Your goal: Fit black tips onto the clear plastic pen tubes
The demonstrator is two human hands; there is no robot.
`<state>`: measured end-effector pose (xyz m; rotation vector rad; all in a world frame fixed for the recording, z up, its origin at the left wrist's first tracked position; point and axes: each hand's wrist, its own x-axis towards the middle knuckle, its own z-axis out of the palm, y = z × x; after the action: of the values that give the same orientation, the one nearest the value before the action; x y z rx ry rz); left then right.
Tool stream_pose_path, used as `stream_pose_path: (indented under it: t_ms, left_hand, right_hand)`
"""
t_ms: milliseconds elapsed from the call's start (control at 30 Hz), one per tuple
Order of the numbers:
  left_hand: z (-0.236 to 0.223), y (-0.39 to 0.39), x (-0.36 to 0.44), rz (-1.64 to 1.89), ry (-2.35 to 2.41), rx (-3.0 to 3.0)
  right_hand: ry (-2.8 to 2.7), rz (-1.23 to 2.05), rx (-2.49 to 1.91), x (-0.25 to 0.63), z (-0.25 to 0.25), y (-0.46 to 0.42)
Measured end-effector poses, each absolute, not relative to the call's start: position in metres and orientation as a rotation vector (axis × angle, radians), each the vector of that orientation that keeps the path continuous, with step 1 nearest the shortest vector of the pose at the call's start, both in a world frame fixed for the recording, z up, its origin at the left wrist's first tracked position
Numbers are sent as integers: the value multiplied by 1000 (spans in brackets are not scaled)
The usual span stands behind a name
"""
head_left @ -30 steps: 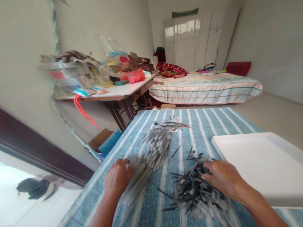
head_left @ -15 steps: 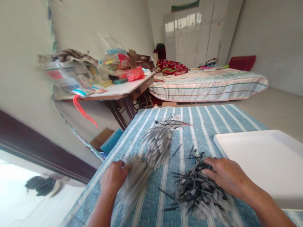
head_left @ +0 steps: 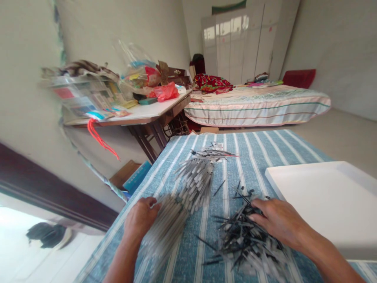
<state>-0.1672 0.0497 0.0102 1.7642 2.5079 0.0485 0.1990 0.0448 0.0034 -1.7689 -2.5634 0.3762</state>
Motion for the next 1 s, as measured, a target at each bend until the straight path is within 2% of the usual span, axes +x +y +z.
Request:
stream_pose_path:
  t_ms: [233, 467, 667, 1000]
  left_hand:
    - [20, 86, -114, 162, 2335, 1969]
    - [-8, 135, -50, 175, 2379, 1840]
    - [-29, 135, -35, 84, 2373, 1771]
    - [-38, 133, -17, 67, 2407, 1857]
  right_hand:
    - [-2550, 365, -1755, 200, 4, 44]
    - [-2537, 377, -1743, 198, 13, 42]
    - [-2529, 391, -1740, 200, 16, 42]
    - [-2559, 359, -1720, 198, 14, 42]
